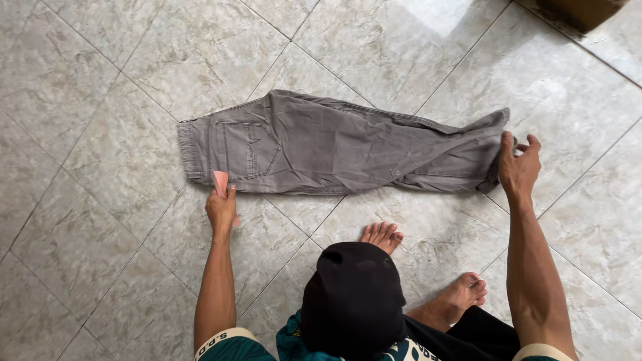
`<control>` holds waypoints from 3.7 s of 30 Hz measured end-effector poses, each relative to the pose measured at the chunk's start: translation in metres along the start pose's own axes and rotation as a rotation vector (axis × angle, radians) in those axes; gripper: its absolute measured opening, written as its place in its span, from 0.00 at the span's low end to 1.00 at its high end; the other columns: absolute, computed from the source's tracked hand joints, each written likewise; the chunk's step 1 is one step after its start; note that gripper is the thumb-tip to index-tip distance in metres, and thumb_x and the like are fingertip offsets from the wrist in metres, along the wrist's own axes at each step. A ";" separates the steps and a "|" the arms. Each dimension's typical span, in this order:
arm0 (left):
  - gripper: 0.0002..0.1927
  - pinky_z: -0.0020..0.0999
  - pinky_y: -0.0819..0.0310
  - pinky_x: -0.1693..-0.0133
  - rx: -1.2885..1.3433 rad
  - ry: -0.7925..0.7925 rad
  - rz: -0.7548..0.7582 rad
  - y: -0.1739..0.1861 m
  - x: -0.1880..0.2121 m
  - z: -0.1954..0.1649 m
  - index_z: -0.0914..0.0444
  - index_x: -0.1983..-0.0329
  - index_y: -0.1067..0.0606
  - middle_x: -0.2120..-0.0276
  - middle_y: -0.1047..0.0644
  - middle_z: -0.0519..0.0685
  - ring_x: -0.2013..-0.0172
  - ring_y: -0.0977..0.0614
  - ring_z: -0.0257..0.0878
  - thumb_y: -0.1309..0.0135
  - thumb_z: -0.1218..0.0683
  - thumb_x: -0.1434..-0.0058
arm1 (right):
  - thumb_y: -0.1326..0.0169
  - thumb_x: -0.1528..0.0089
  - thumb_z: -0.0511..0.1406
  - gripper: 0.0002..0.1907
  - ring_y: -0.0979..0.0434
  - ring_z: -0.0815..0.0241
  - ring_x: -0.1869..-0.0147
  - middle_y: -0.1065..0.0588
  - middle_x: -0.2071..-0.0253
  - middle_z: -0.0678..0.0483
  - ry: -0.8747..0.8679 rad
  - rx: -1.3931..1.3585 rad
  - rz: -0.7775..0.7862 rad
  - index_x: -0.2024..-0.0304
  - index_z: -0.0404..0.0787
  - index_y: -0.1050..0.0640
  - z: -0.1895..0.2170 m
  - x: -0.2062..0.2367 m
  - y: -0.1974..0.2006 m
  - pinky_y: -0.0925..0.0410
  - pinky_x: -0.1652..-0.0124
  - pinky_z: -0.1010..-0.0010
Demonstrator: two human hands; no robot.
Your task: The person lays gray pants on the tiled floor and rubs the fabric with a pink sanding block. They then pour water from a plastic container onto the pants, continue rubbing the wet fabric across the tiles, wring the pants, and finally hold them up.
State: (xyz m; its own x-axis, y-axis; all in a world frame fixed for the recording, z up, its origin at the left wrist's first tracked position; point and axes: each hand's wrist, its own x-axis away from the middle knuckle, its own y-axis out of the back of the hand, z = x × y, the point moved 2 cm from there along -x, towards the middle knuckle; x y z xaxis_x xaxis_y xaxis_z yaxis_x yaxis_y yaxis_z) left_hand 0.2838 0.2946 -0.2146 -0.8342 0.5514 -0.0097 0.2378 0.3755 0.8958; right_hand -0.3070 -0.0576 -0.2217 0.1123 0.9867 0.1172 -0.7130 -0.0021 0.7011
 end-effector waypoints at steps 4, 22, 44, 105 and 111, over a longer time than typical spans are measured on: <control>0.22 0.49 0.28 0.67 0.525 0.562 0.111 -0.015 -0.012 0.003 0.69 0.65 0.26 0.69 0.25 0.55 0.71 0.25 0.46 0.34 0.45 0.36 | 0.41 0.38 0.61 0.51 0.37 0.30 0.35 0.34 0.37 0.30 0.087 0.248 0.066 0.26 0.36 0.39 0.020 0.013 -0.046 0.42 0.43 0.35; 0.16 0.41 0.28 0.67 0.316 0.331 0.183 -0.073 -0.020 -0.038 0.62 0.67 0.30 0.71 0.26 0.48 0.71 0.27 0.40 0.34 0.52 0.41 | 0.35 0.50 0.38 0.43 0.29 0.45 0.54 0.29 0.58 0.45 0.549 0.270 0.003 0.31 0.50 0.31 -0.015 0.128 -0.090 0.36 0.55 0.53; 0.20 0.56 0.23 0.56 -0.429 -0.254 0.507 -0.229 0.015 -0.276 0.55 0.48 0.21 0.62 0.17 0.63 0.59 0.16 0.63 0.40 0.55 0.45 | 0.50 0.36 0.43 0.41 0.64 0.46 0.17 0.59 0.20 0.46 0.471 0.498 0.271 0.23 0.46 0.49 0.082 -0.222 -0.161 0.65 0.24 0.51; 0.04 0.54 0.23 0.68 -0.410 -0.925 0.704 -0.272 0.193 -0.578 0.62 0.65 0.23 0.71 0.18 0.59 0.68 0.16 0.58 0.47 0.61 0.44 | 0.40 0.46 0.36 0.45 0.47 0.52 0.20 0.46 0.23 0.54 0.161 0.463 -0.124 0.27 0.43 0.41 -0.170 -0.100 0.157 0.54 0.28 0.41; 0.04 0.52 0.22 0.68 -0.413 -1.080 0.655 -0.369 0.227 -0.653 0.62 0.65 0.24 0.70 0.18 0.58 0.68 0.16 0.57 0.48 0.61 0.42 | 0.49 0.32 0.41 0.37 0.56 0.34 0.17 0.48 0.19 0.43 -0.392 0.441 -0.442 0.24 0.34 0.41 -0.324 -0.265 0.280 0.60 0.27 0.32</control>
State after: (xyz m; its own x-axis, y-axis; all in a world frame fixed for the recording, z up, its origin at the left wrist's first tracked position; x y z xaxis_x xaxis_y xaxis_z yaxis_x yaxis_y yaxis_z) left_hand -0.3184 -0.2058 -0.2572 0.2334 0.9253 0.2988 0.1140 -0.3312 0.9366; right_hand -0.7605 -0.2667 -0.2843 0.6230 0.7801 -0.0573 -0.2084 0.2361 0.9491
